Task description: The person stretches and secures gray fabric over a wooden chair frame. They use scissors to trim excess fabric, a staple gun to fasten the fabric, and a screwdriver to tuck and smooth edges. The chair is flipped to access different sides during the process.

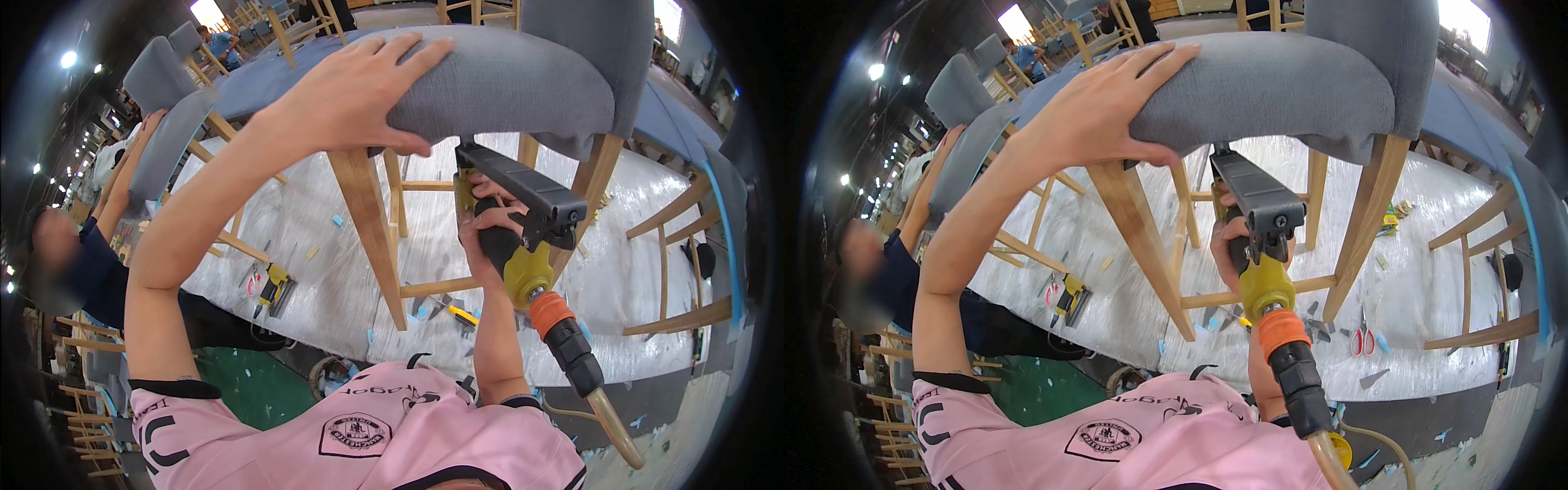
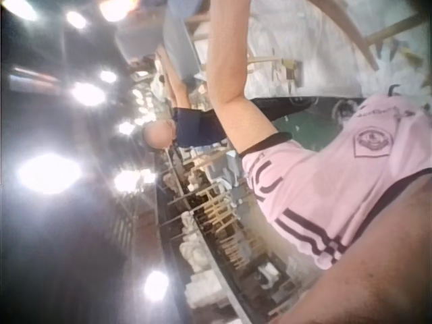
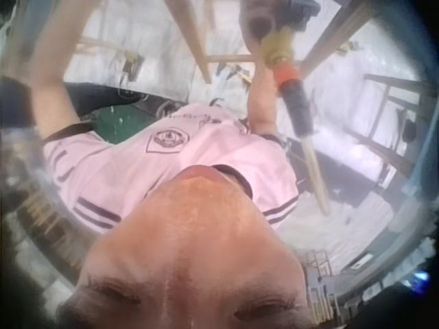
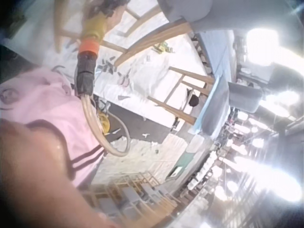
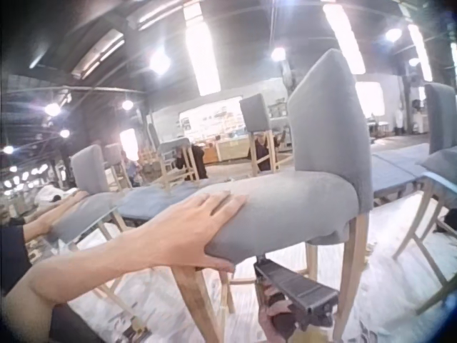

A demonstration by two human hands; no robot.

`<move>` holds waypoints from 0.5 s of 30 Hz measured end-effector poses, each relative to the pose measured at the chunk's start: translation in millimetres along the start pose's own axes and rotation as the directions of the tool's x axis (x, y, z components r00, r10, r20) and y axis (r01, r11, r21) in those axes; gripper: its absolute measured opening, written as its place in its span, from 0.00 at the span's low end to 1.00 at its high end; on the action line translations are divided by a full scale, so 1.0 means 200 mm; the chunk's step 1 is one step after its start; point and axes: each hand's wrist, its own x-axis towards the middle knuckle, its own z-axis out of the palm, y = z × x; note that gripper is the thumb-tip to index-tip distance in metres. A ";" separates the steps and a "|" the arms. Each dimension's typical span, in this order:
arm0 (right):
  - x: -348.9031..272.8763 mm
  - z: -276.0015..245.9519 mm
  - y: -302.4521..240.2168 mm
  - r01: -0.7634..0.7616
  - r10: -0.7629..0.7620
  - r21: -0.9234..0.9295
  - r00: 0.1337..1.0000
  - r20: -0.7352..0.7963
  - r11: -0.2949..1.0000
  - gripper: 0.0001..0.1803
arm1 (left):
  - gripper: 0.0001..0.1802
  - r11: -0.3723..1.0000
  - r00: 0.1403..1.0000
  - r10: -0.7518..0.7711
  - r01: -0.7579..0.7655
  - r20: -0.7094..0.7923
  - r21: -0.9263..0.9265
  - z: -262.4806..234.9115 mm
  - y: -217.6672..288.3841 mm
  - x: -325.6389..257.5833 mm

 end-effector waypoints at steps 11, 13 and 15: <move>-0.09 0.04 -0.04 -0.352 0.351 0.245 0.935 0.050 0.903 0.14 | 0.55 0.935 0.921 -0.234 0.301 -0.311 0.186 0.18 0.26 0.01; -0.06 0.07 -0.05 -0.331 0.326 0.217 0.944 0.059 0.918 0.15 | 0.55 0.930 0.919 -0.247 0.313 -0.307 0.190 0.17 0.24 -0.02; 0.00 0.01 -0.05 -0.284 0.285 0.157 0.958 0.019 0.946 0.15 | 0.57 0.983 0.960 -0.140 0.163 -0.241 0.078 0.13 0.18 0.05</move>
